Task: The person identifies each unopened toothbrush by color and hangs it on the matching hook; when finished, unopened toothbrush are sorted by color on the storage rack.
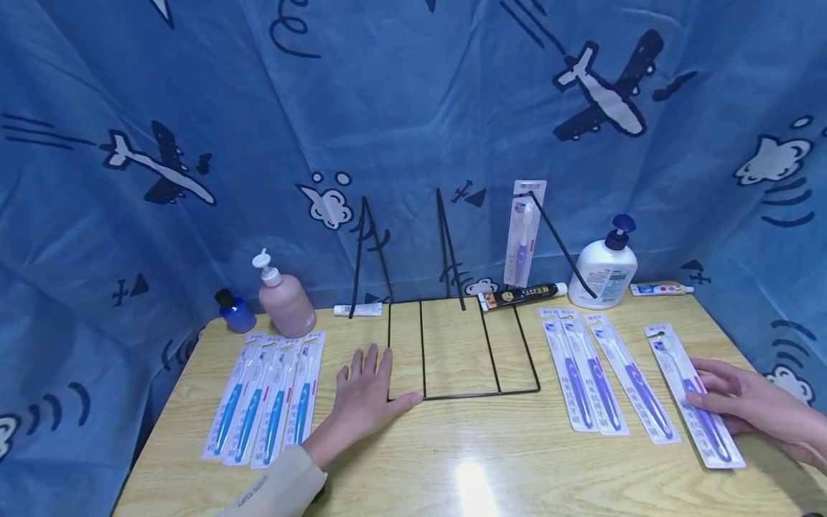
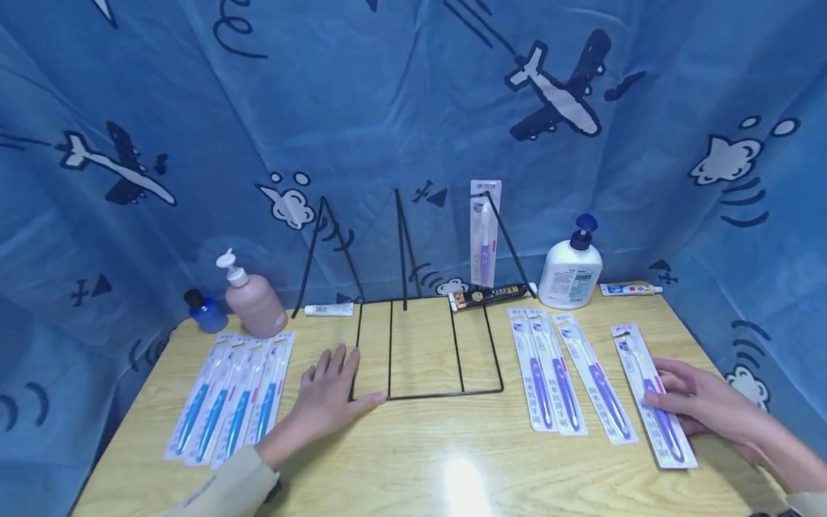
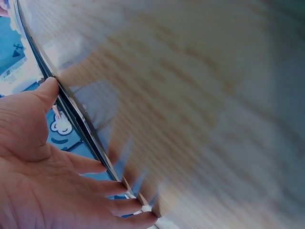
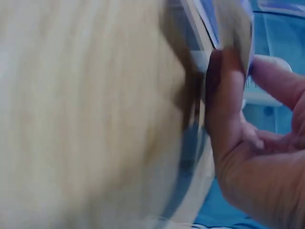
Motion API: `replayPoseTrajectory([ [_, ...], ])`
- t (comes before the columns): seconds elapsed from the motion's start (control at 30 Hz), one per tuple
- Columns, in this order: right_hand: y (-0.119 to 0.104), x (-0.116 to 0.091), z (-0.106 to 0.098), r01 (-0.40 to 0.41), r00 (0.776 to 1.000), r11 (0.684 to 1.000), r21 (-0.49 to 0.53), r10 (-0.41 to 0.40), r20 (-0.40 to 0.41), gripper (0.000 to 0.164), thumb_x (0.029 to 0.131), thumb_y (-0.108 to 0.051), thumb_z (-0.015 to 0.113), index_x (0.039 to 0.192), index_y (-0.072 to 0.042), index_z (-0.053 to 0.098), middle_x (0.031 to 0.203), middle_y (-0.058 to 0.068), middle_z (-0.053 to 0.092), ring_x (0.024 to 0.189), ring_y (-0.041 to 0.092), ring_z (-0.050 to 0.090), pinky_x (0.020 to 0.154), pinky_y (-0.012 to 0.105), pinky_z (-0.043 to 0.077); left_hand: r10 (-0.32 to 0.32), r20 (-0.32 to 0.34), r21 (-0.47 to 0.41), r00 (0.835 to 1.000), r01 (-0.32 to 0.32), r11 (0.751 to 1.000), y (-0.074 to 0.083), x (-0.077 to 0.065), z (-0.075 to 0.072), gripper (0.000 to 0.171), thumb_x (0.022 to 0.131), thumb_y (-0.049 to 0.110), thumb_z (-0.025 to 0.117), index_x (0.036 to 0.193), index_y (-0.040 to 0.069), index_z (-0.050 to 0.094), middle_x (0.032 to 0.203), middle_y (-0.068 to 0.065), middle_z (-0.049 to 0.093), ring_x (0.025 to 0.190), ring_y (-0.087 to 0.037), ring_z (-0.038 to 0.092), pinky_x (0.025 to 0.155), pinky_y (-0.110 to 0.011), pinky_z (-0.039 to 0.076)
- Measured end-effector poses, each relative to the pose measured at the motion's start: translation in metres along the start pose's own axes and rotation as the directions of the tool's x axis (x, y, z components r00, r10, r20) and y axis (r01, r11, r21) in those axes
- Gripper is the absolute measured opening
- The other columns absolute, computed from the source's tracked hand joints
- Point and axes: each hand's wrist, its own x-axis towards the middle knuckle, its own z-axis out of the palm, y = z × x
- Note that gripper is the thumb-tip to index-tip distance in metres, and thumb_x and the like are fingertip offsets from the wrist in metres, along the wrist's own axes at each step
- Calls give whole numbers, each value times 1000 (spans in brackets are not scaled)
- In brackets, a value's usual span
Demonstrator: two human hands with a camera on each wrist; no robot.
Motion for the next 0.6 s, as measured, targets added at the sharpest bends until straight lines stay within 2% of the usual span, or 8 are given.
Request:
replayPoseTrajectory([
  [0.13, 3, -7, 4, 8, 999, 993, 121, -14, 44, 106, 111, -29, 69, 168, 6, -14, 145, 32, 52, 105, 31, 71, 82, 52, 63, -4, -1, -7, 1000, 4, 1000, 0, -1, 0, 101, 100, 67, 69, 167, -2, 38, 171, -33, 28, 157, -58, 23, 120, -76, 22],
  [0.23, 3, -12, 13, 89, 996, 988, 122, -92, 17, 101, 113, -27, 65, 170, 1, -13, 156, 43, 32, 107, 29, 69, 81, 50, 62, 1, 3, -8, 1000, -1, 1000, 0, 0, 1, 101, 100, 67, 68, 167, -2, 38, 172, -33, 28, 157, -57, 23, 120, -76, 22],
  [0.27, 3, -14, 17, 121, 992, 985, 120, -123, 2, 98, 113, -26, 65, 172, -6, -11, 158, 44, 28, 107, 28, 69, 81, 49, 63, 5, 0, -9, 1000, -5, 1000, 0, 0, 0, 101, 100, 67, 68, 166, -2, 38, 171, -33, 28, 157, -58, 23, 120, -77, 22],
  [0.33, 2, -17, 26, 195, 981, 975, 104, -193, -37, 89, 113, -22, 65, 174, -26, 0, 152, 36, 41, 105, 23, 69, 78, 47, 63, 7, -1, -10, 1000, -7, 1000, 0, 0, 1, 100, 100, 67, 68, 166, -2, 39, 171, -33, 29, 157, -58, 23, 119, -77, 23],
  [0.43, -2, -20, 41, 319, 947, 940, 122, -310, -89, 78, 111, -10, 65, 161, -48, 18, 138, 5, 59, 99, 20, 73, 73, 45, 64, 5, 3, -9, 1000, -5, 1000, -1, 0, 0, 100, 100, 67, 69, 166, -3, 39, 171, -33, 28, 157, -58, 23, 120, -77, 22],
  [0.5, -9, -21, 51, 382, 922, 916, 123, -368, -121, 77, 111, -6, 64, 155, -53, 22, 127, -15, 60, 97, 17, 75, 72, 41, 64, 5, 4, -9, 1000, -5, 1000, -1, 0, 1, 100, 100, 67, 68, 166, -2, 38, 171, -33, 28, 157, -58, 23, 120, -77, 22],
  [0.6, -23, -23, 64, 471, 879, 872, 130, -451, -155, 76, 111, -2, 61, 161, -45, 21, 124, -21, 63, 98, 16, 78, 73, 37, 64, 7, 1, -9, 1000, -7, 1000, -2, 0, 1, 100, 100, 67, 68, 166, -3, 38, 171, -33, 28, 157, -58, 23, 119, -77, 23],
])
